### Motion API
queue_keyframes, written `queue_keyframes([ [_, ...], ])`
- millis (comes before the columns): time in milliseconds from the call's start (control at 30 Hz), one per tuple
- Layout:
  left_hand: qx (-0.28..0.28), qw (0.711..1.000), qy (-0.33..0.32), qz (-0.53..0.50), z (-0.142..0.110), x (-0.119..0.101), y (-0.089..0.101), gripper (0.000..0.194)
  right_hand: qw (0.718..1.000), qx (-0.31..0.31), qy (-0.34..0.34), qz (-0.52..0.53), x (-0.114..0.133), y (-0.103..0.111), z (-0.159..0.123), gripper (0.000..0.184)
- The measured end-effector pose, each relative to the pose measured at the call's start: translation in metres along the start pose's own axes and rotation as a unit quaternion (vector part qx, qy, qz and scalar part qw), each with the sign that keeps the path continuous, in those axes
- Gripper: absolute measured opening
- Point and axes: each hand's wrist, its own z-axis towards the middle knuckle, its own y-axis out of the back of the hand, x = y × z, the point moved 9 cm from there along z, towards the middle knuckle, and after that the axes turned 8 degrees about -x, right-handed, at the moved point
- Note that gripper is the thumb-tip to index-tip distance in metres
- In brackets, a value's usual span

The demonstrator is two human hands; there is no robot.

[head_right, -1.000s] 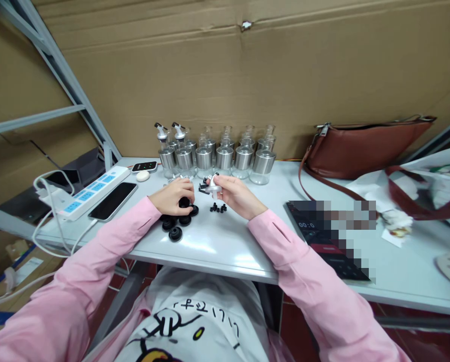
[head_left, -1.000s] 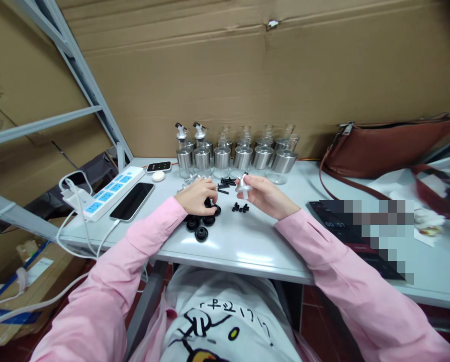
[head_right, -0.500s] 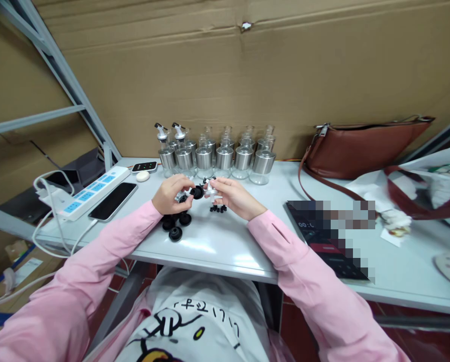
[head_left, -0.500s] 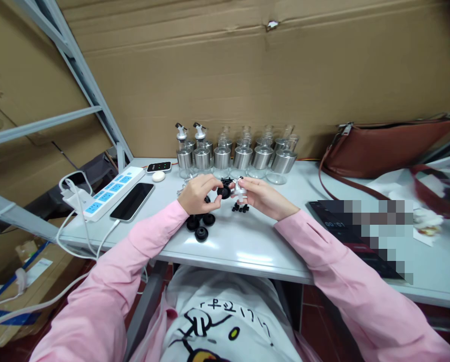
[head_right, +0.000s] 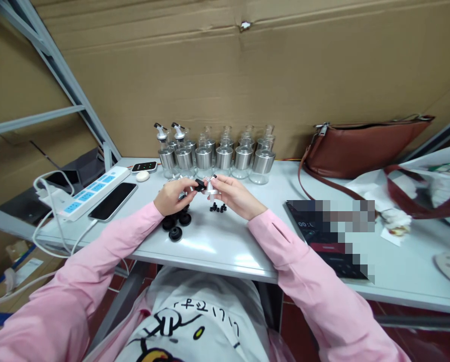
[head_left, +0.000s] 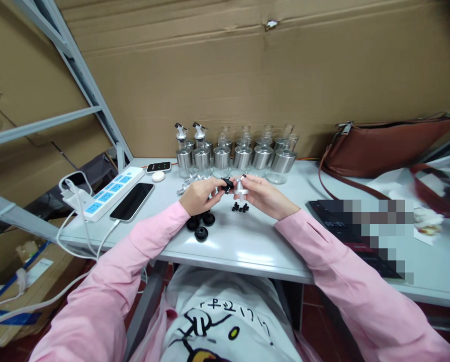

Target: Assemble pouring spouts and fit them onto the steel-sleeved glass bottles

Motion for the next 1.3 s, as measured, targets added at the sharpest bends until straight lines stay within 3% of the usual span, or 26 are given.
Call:
queue_keyframes([
  [233,-0.015,1.0,-0.009,0.009,0.001,-0.003,0.002,0.013,1.0,-0.006,0.003,-0.015,0.003,-0.002,-0.002,0.023],
  [400,-0.037,0.998,-0.05,0.029,0.003,-0.012,0.009,0.012,0.991,-0.127,0.043,0.028,0.013,0.019,0.0,0.024],
  [500,-0.06,0.994,-0.084,0.034,0.003,-0.02,0.013,0.014,0.985,-0.16,0.061,0.033,0.015,0.026,0.001,0.025],
  [667,-0.038,0.994,-0.087,0.049,0.001,-0.02,0.007,0.016,0.982,-0.167,0.09,-0.007,0.016,0.023,0.001,0.029],
  [933,-0.017,0.995,-0.065,0.071,0.0,-0.015,0.002,0.013,0.984,-0.152,0.069,-0.053,0.008,0.016,0.0,0.034],
  [1300,-0.037,0.995,-0.06,0.072,0.002,-0.017,0.006,0.017,0.98,-0.147,0.072,-0.111,0.011,0.016,-0.002,0.031],
])
